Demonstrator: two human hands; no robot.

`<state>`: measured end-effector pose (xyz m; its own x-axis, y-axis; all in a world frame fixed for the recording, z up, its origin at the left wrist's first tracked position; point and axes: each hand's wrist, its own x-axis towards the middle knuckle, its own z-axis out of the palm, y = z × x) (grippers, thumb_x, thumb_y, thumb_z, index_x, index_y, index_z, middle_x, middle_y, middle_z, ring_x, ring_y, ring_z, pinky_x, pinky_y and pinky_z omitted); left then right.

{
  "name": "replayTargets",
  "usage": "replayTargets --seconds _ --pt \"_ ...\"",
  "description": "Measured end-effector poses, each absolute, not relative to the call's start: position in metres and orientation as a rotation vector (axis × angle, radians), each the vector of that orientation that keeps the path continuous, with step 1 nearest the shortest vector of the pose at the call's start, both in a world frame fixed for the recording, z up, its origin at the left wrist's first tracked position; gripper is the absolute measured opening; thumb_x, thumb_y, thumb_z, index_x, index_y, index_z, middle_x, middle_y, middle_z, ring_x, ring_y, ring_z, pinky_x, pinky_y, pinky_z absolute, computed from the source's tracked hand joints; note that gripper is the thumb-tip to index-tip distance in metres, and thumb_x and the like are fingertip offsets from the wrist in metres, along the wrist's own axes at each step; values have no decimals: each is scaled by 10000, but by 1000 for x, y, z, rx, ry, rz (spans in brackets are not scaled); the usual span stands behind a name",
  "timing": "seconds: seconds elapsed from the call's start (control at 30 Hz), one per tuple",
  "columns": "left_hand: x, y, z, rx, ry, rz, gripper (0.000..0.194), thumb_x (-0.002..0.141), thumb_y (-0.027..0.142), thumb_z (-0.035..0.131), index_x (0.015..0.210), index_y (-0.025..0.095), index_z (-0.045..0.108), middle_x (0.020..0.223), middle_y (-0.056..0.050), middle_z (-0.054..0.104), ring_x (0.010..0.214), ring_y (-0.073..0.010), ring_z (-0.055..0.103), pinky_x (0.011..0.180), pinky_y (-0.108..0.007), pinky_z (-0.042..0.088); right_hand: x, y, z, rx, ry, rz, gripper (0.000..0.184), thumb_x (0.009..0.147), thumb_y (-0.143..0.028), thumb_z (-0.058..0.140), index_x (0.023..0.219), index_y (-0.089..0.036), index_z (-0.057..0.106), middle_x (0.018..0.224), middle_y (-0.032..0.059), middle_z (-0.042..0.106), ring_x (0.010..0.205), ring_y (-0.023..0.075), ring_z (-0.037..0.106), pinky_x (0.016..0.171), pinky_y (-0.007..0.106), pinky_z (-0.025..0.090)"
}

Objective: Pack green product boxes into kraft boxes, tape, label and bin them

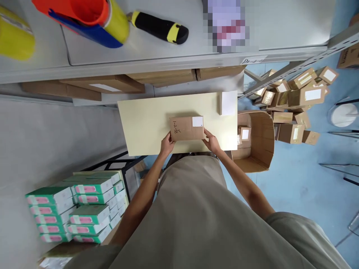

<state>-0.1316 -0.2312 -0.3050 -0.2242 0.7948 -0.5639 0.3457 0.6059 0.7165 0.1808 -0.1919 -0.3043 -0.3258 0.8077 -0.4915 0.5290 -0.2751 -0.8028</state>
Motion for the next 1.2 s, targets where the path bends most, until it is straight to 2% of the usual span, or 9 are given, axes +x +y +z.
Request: replayTargets --seconds 0.17,0.37,0.57,0.73,0.83,0.93,1.03,1.13,1.2 --pt "-126 -235 -291 868 1843 592 706 779 191 702 1485 194 715 1392 -122 829 1335 -329 773 1192 -528 625 191 -192 -297 -1601 -1701 1687 807 1007 -240 579 1801 -280 443 1829 53 487 1561 307 644 1270 521 588" --pt "-109 -229 -277 809 1867 577 628 776 202 696 1399 142 732 1398 -161 821 1335 -335 768 1178 -494 625 205 -175 -283 -1556 -1717 1681 745 1053 -298 554 1792 -247 469 1826 64 490 1542 318 661 1286 509 571" --pt "-104 -222 -256 801 1887 793 663 894 511 795 1449 162 696 1408 -178 809 1322 -338 781 1164 -487 639 215 -160 -253 -1672 -1697 1633 713 1118 -551 567 1755 -233 538 1519 111 785 1377 387 758 1186 541 614" --pt "-102 -211 -255 794 1830 784 665 873 618 846 1344 169 710 1457 -192 781 1328 -338 775 1193 -506 626 219 -154 -252 -1730 -1666 1653 756 1128 -694 529 1722 -229 588 1481 147 797 1338 422 770 1167 558 608" --pt "-101 -213 -265 786 1723 633 858 715 545 993 1428 197 667 1561 -198 722 1319 -355 776 1147 -536 654 222 -158 -265 -1681 -1734 1668 930 1026 -712 723 1779 -213 497 1603 183 710 1464 444 688 1230 581 573" --pt "-98 -217 -274 838 1640 525 1038 594 431 1069 1509 224 625 1598 -200 693 1441 -376 712 1217 -571 600 227 -164 -280 -1606 -1796 1705 1190 897 -687 892 1852 -255 328 1836 178 451 1667 440 493 1321 595 502" --pt "-95 -217 -275 817 1711 516 927 628 413 1037 1446 180 667 1520 -218 738 1419 -384 725 1248 -592 564 230 -168 -287 -1568 -1758 1752 1064 986 -662 800 1854 -281 318 1915 159 290 1755 408 356 1366 606 445" --pt "-97 -213 -266 768 1744 613 798 695 492 986 1373 165 720 1468 -193 774 1398 -378 730 1236 -558 575 230 -166 -282 -1557 -1666 1699 892 1043 -699 700 1789 -263 479 1911 146 308 1769 412 322 1391 612 405" --pt "-100 -210 -256 737 1725 695 755 748 610 943 1324 160 753 1404 -168 807 1377 -373 729 1206 -522 593 228 -162 -277 -1559 -1581 1675 866 1050 -773 641 1722 -231 584 1889 150 364 1741 424 379 1371 590 449"
